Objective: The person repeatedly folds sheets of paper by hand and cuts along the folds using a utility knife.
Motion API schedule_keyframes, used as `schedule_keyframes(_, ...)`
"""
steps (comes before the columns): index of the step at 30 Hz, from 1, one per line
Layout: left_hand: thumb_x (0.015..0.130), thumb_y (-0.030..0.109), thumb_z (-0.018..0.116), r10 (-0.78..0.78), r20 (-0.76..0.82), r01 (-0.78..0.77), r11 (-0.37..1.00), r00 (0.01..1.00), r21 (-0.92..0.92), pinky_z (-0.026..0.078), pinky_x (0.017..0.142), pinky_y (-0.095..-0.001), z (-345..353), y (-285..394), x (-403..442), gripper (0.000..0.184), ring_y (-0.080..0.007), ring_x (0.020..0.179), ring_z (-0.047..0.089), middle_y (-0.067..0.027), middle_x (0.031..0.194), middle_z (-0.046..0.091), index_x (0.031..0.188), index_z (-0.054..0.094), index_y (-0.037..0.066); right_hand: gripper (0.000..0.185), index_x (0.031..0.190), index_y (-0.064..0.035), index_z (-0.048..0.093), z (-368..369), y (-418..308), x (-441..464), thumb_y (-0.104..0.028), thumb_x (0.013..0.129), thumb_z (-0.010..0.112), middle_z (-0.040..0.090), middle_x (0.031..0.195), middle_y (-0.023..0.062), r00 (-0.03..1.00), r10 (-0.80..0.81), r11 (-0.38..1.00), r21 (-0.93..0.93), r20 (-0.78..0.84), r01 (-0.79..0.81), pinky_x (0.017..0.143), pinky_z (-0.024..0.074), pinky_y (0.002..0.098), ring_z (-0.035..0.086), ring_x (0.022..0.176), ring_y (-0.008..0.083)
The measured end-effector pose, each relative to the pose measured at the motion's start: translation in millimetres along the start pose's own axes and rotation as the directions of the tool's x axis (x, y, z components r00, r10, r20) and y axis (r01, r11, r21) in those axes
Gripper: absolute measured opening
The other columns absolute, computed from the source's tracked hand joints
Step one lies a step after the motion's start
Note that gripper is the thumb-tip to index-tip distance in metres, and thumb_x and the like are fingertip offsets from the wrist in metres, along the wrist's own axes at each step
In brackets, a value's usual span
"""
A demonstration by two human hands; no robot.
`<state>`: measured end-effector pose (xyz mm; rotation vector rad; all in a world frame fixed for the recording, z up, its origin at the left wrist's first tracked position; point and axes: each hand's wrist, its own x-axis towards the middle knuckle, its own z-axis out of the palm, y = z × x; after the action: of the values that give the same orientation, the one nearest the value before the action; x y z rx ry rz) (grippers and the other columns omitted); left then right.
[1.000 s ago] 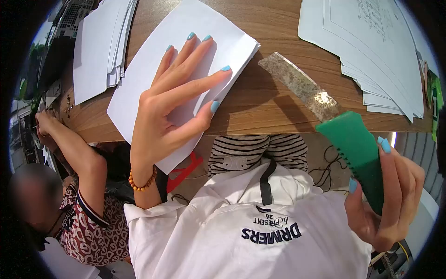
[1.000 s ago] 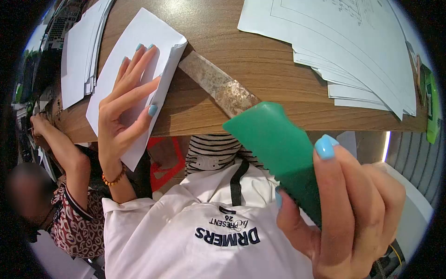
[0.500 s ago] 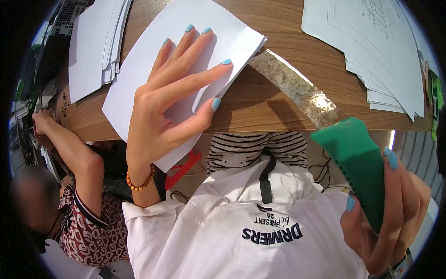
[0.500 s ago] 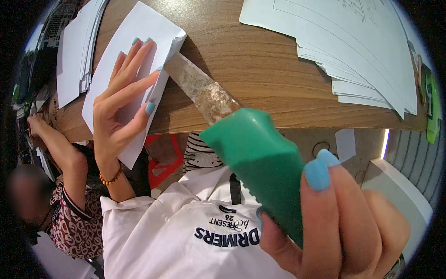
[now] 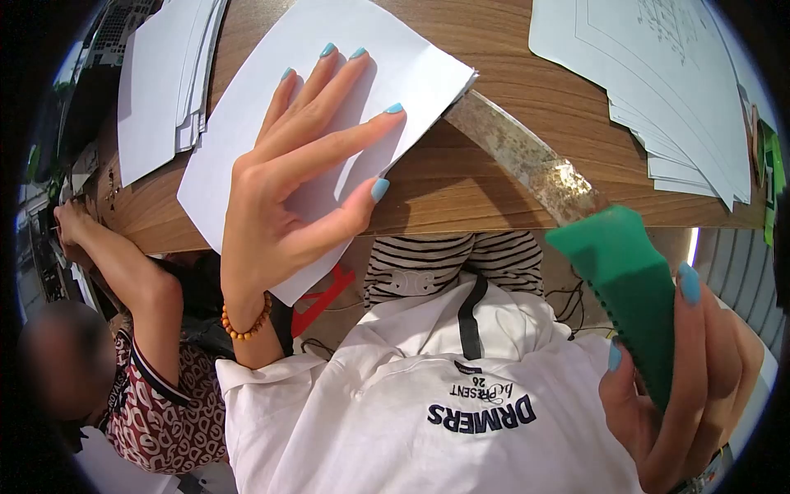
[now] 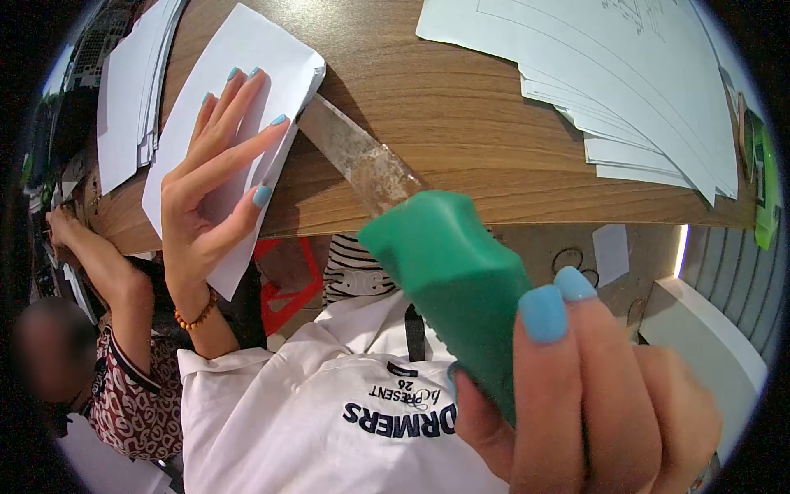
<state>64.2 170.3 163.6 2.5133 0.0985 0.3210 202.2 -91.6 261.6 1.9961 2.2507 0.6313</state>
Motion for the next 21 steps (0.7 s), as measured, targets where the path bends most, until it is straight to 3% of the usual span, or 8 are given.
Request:
schedule_keyframes(8, 0.068, 0.024, 0.058, 0.014, 0.004, -0.014, 1.0, 1.0, 0.008, 0.016, 0.111, -0.0478, 1, -3, -2, 0.047, -0.0331, 0.132, 0.036, -0.0204, 0.13, 0.05, 0.111, 0.067, 0.008, 0.026, 0.086, 0.0042, 0.068, 3, 4, -6, -0.021, 0.082, 0.067, 0.068, 0.081, 0.0113, 0.994, -0.053, 0.997, -0.057, -0.1, 0.047, 0.053, 0.0502, 0.0195, 0.062, 0.064, 0.014)
schedule_keyframes(10, 0.068, 0.025, 0.059, 0.016, 0.005, -0.016, 1.0, 1.0, 0.007, 0.016, 0.112, -0.0479, 0, -1, -1, 0.047, -0.0331, 0.132, 0.036, -0.0206, 0.13, 0.05, 0.111, 0.067, 0.008, 0.027, 0.085, 0.0039, 0.068, -7, 0, 6, -0.023, 0.081, 0.068, 0.068, 0.083, 0.0111, 0.998, -0.044, 0.997, -0.069, -0.04, 0.041, 0.054, 0.0498, 0.0176, 0.061, 0.065, 0.0129)
schedule_keyframes(15, 0.064, 0.031, 0.067, 0.025, 0.009, -0.025, 0.999, 1.0, 0.02, 0.014, 0.112, -0.0479, 2, -2, -2, 0.053, -0.0332, 0.132, 0.036, -0.0219, 0.13, 0.05, 0.11, 0.067, 0.007, 0.031, 0.098, 0.0067, 0.061, -10, -7, 0, -0.013, 0.076, 0.067, 0.064, 0.091, 0.0162, 0.986, 0.062, 0.997, 0.042, 0.154, -0.069, 0.059, 0.049, 0.0265, 0.06, 0.073, 0.0214)
schedule_keyframes(21, 0.057, 0.037, 0.076, 0.036, 0.008, -0.037, 0.998, 0.999, 0.046, 0.015, 0.112, -0.0477, 2, -2, -2, 0.061, -0.0333, 0.132, 0.036, -0.0222, 0.13, 0.05, 0.109, 0.067, 0.006, 0.048, 0.112, 0.0101, 0.051, -23, -9, 2, -0.001, 0.068, 0.067, 0.059, 0.102, 0.0223, 0.847, 0.214, 0.917, 0.198, 0.486, -0.346, 0.066, 0.048, 0.0372, 0.058, 0.081, 0.0317)
